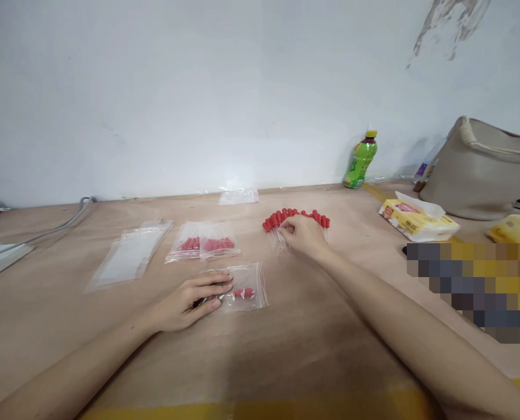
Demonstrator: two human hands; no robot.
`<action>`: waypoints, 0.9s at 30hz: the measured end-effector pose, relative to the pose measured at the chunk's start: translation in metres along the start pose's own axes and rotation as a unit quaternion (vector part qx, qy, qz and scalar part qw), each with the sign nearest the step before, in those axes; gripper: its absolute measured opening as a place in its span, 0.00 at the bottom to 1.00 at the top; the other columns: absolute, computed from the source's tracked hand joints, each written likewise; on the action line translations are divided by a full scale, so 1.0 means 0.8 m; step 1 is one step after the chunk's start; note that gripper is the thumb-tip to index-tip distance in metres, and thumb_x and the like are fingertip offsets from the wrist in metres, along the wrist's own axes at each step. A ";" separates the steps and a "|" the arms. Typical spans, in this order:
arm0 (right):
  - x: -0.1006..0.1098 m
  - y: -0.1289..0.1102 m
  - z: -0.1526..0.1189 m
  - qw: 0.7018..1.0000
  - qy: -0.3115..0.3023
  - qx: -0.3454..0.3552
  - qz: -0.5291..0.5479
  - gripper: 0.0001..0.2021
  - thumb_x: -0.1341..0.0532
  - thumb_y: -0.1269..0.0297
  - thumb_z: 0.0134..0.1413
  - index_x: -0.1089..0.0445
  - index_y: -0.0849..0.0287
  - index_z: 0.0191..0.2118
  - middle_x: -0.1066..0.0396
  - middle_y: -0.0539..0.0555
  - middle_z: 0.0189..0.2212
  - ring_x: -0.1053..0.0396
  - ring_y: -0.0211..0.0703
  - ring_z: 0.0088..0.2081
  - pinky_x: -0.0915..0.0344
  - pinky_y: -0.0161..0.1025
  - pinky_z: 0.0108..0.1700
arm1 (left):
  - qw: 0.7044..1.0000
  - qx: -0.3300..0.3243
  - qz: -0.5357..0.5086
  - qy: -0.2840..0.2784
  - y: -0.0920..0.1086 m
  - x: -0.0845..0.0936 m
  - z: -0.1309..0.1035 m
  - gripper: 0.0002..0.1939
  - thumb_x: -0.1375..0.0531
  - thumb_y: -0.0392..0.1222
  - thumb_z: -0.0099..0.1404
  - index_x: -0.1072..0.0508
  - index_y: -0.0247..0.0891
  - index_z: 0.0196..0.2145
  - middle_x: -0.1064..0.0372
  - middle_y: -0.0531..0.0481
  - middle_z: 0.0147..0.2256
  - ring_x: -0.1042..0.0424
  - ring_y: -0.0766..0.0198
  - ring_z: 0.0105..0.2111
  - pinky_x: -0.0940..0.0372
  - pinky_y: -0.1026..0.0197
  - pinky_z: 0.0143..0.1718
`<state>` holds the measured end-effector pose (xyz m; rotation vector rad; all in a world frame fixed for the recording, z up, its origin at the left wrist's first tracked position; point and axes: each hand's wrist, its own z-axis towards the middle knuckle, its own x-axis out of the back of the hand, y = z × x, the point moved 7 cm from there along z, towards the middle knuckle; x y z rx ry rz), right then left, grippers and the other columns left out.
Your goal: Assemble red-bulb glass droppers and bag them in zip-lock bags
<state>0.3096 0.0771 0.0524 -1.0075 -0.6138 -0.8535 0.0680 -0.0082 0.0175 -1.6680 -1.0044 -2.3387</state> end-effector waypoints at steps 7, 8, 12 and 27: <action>-0.028 0.004 0.063 0.985 0.000 0.048 -0.163 0.14 0.48 0.60 0.54 0.28 0.55 0.41 0.34 0.57 0.42 0.40 0.48 0.44 0.43 0.41 0.41 | 1.000 -0.002 -0.009 0.010 0.003 0.001 0.000 0.20 0.47 0.40 0.64 0.37 0.43 0.54 0.41 0.47 0.55 0.42 0.58 0.55 0.45 0.52 0.55; -0.034 0.004 0.068 0.983 -0.014 0.048 -0.177 0.15 0.48 0.59 0.55 0.28 0.55 0.41 0.35 0.57 0.43 0.41 0.49 0.45 0.44 0.42 0.42 | 1.000 -0.002 -0.010 0.011 0.003 0.001 0.000 0.20 0.47 0.40 0.64 0.37 0.43 0.53 0.41 0.47 0.55 0.42 0.58 0.54 0.45 0.52 0.55; -0.046 0.007 0.081 0.975 -0.056 0.032 -0.212 0.14 0.49 0.59 0.54 0.27 0.56 0.38 0.35 0.57 0.44 0.43 0.52 0.47 0.46 0.47 0.45 | 1.000 -0.008 -0.016 0.017 0.003 0.001 0.001 0.20 0.47 0.39 0.64 0.37 0.43 0.53 0.40 0.46 0.54 0.41 0.58 0.54 0.44 0.52 0.55; 0.005 0.016 0.065 0.959 0.033 -0.029 0.281 0.10 0.46 0.57 0.52 0.43 0.57 0.36 0.31 0.52 0.29 0.35 0.37 0.28 0.39 0.37 0.32 | 1.000 -0.001 0.004 0.019 0.006 0.003 0.001 0.21 0.48 0.42 0.64 0.39 0.43 0.55 0.41 0.47 0.54 0.42 0.58 0.54 0.45 0.52 0.55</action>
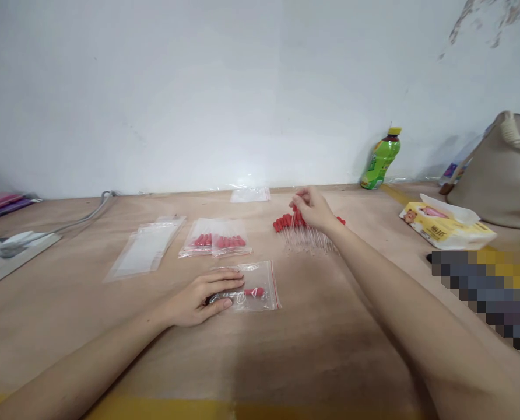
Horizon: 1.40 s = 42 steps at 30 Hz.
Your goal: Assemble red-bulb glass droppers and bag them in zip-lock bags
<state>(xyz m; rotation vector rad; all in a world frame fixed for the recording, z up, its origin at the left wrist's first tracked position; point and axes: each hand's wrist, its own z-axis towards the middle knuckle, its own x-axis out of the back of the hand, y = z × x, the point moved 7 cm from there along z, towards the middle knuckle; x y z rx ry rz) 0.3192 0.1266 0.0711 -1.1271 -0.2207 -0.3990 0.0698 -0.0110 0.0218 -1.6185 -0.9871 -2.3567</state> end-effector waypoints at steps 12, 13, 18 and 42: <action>-0.017 0.050 -0.151 0.918 0.078 -0.223 0.318 0.15 0.37 0.55 0.41 0.41 0.56 0.32 0.31 0.49 0.26 0.35 0.34 0.24 0.35 0.35 0.27 | 0.996 0.029 0.062 -0.054 0.002 0.002 0.003 0.19 0.53 0.43 0.67 0.40 0.44 0.55 0.49 0.47 0.59 0.53 0.58 0.59 0.63 0.44 0.60; -0.022 0.048 -0.155 0.913 0.064 -0.235 0.327 0.15 0.37 0.55 0.42 0.41 0.56 0.32 0.31 0.50 0.26 0.34 0.35 0.24 0.34 0.36 0.28 | 0.996 0.024 0.065 -0.053 0.003 0.002 0.003 0.20 0.52 0.44 0.66 0.41 0.44 0.56 0.50 0.47 0.59 0.53 0.57 0.60 0.63 0.44 0.60; -0.036 0.032 -0.164 0.906 0.000 -0.247 0.343 0.15 0.36 0.56 0.42 0.40 0.56 0.34 0.32 0.50 0.28 0.32 0.38 0.28 0.32 0.40 0.34 | 0.996 0.021 0.073 -0.053 0.003 0.000 0.004 0.24 0.49 0.48 0.65 0.45 0.44 0.58 0.54 0.47 0.60 0.56 0.55 0.60 0.62 0.44 0.59; -0.056 -0.015 -0.161 0.967 -0.234 0.059 -0.081 0.08 0.44 0.62 0.52 0.28 0.57 0.35 0.32 0.53 0.30 0.36 0.41 0.31 0.39 0.39 0.34 | 0.995 -0.005 0.063 -0.071 0.002 0.001 0.013 0.30 0.49 0.50 0.64 0.54 0.44 0.61 0.54 0.48 0.60 0.55 0.56 0.60 0.59 0.46 0.60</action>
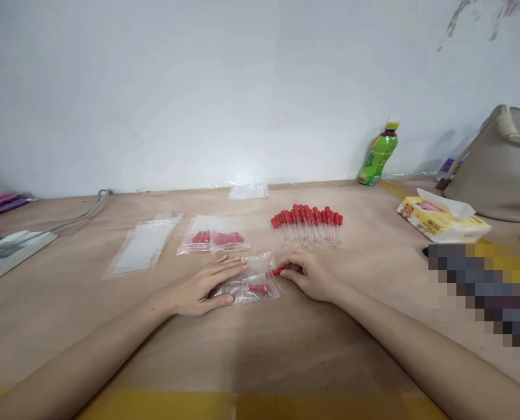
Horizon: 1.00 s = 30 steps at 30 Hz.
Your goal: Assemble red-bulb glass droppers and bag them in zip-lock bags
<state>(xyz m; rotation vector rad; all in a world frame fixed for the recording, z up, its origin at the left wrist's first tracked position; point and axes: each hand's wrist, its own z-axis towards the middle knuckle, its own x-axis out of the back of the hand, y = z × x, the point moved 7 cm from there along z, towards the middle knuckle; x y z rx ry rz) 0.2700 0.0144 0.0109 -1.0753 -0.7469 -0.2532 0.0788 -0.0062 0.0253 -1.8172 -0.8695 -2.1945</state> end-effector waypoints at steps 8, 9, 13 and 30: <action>-0.009 -0.006 0.004 1.000 -0.001 -0.028 -0.012 0.09 0.43 0.62 0.50 0.27 0.56 0.33 0.31 0.52 0.26 0.36 0.39 0.28 0.41 0.37 0.30 | 1.000 0.001 -0.010 -0.006 0.001 0.000 0.003 0.30 0.49 0.50 0.63 0.53 0.44 0.60 0.54 0.48 0.60 0.56 0.55 0.60 0.59 0.47 0.60; -0.010 -0.003 0.005 0.999 -0.007 -0.039 -0.010 0.09 0.42 0.61 0.50 0.27 0.57 0.32 0.31 0.52 0.25 0.37 0.38 0.26 0.42 0.36 0.28 | 1.000 0.001 -0.009 -0.008 0.000 0.000 0.003 0.30 0.49 0.51 0.63 0.53 0.44 0.60 0.54 0.48 0.60 0.56 0.55 0.60 0.59 0.47 0.60; -0.015 -0.005 0.005 0.998 -0.038 -0.036 0.023 0.08 0.43 0.63 0.50 0.28 0.58 0.32 0.30 0.51 0.24 0.37 0.37 0.24 0.41 0.34 0.26 | 1.000 0.001 -0.002 -0.016 0.001 -0.002 0.005 0.30 0.49 0.51 0.63 0.53 0.43 0.60 0.54 0.48 0.60 0.56 0.56 0.60 0.60 0.47 0.60; 0.064 0.000 0.064 0.962 0.166 0.015 -0.218 0.06 0.44 0.69 0.47 0.30 0.60 0.26 0.31 0.53 0.24 0.36 0.41 0.29 0.41 0.38 0.34 | 0.995 0.005 0.000 0.104 -0.013 0.006 -0.005 0.19 0.54 0.39 0.67 0.40 0.41 0.55 0.49 0.47 0.59 0.52 0.60 0.59 0.51 0.51 0.58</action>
